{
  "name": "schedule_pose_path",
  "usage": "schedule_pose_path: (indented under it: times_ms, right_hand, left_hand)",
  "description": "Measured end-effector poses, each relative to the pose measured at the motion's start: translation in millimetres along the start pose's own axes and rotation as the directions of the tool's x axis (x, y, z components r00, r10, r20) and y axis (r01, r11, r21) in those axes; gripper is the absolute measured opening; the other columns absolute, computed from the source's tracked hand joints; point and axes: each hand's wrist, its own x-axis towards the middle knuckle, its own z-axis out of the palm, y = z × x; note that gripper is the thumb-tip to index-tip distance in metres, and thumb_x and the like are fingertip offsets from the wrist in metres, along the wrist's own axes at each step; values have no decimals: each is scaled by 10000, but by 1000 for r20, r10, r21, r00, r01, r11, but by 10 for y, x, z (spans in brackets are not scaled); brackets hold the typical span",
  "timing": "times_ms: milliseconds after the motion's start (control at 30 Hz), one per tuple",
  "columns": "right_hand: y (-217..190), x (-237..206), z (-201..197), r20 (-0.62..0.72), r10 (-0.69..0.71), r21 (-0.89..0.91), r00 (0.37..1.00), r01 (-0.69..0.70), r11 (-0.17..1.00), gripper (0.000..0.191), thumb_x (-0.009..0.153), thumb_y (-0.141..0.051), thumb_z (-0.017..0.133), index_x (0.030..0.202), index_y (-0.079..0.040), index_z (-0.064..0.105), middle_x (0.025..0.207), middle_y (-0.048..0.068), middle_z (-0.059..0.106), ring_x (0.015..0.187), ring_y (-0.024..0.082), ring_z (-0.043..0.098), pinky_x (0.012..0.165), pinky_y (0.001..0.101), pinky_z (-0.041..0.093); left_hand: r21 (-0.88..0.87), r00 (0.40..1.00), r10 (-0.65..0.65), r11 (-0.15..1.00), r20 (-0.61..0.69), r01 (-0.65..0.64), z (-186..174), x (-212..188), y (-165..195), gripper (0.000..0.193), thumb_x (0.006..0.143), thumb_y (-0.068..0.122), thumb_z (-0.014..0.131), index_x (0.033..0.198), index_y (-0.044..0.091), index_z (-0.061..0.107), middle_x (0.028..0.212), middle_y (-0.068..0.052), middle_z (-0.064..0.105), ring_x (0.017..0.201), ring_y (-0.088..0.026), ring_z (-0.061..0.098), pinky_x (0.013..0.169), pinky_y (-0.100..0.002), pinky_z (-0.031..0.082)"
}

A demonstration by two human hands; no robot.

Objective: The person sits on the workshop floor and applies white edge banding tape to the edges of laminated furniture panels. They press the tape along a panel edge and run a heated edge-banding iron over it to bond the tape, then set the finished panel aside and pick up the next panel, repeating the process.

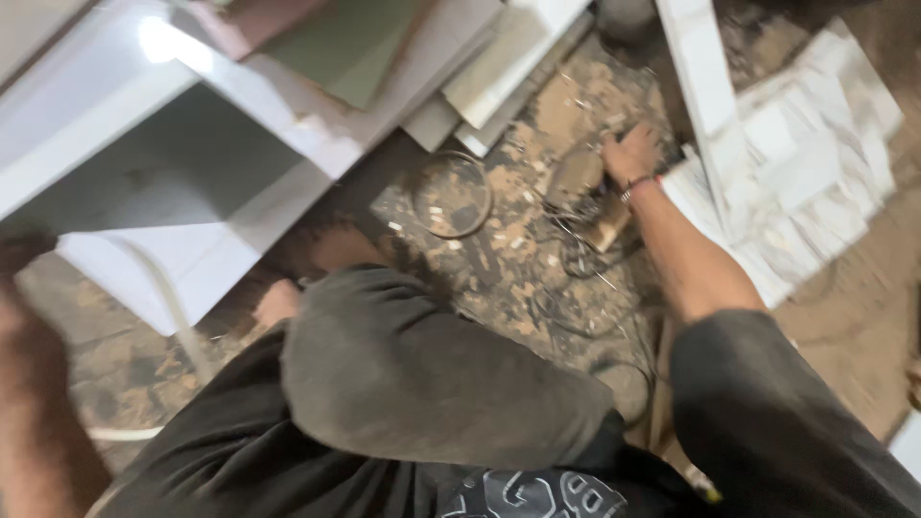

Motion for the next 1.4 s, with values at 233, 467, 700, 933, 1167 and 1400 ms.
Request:
schedule_pose_path:
  times_ms: [233, 467, 700, 933, 1167, 1400]
  right_hand:
    - [-1954, -947, 682, 207, -916, 327, 343, 858, 395, 360, 1097, -206, 700, 1409, -76, 575, 1398, 102, 568, 1275, 245, 623, 1036, 351, 562]
    - [-3104, -1891, 1515, 231, -972, 534, 49, 829, 169, 338, 1045, -216, 791, 1318, -71, 656, 1282, 76, 704, 1180, 216, 675, 998, 327, 526]
    - [-3414, -2078, 1694, 401, -911, 478, 97, 826, 299, 221, 1016, -196, 721, 1171, -40, 706, 1111, 85, 748, 1027, 201, 695, 901, 317, 533]
    - [-4020, -2230, 2103, 567, -820, 120, -78, 993, -12, 431, 1133, -384, 444, 1332, -72, 664, 1192, 168, 732, 1158, 355, 655, 1078, 507, 422]
    - [-4273, -3063, 2853, 635, -772, -100, -15, 990, -101, 637, 1069, -573, 435, 1555, -160, 412, 1459, 243, 545, 1390, 421, 431, 1060, 743, 233]
    - [-4201, -3648, 3572, 805, -588, 33, -74, 996, -80, 779, 987, -716, 341, 1590, -225, 285, 1481, 160, 521, 1476, 406, 303, 1102, 737, 184]
  left_hand:
    - [-75, 997, 64, 995, -50, -68, 186, 228, 303, 121, 1198, 93, 598, 1295, 28, 566, 1114, -37, 621, 958, -119, 642, 831, -261, 546]
    - [-32, 997, 20, 999, -73, -23, 62, 219, 356, 177, 1120, 120, 618, 1263, 17, 601, 969, -34, 674, 880, -96, 660, 739, -239, 555]
    - [-123, 995, 66, 990, -70, -75, -138, 221, 77, 205, 1090, 104, 655, 1275, 16, 640, 1018, -49, 708, 863, -97, 682, 757, -251, 576]
    - [-54, 994, 104, 993, -39, -106, -323, 255, -139, 288, 1055, 108, 660, 1332, 26, 646, 1026, -98, 773, 884, -128, 757, 790, -284, 610]
    - [87, 969, 214, 975, -122, -204, -496, 256, -472, 297, 989, 105, 712, 1264, 7, 663, 1022, -182, 761, 838, -257, 760, 764, -356, 583]
    - [127, 980, 161, 981, -114, -146, -498, 198, -669, 135, 963, 67, 695, 1090, 22, 705, 985, -200, 760, 915, -340, 755, 767, -400, 580]
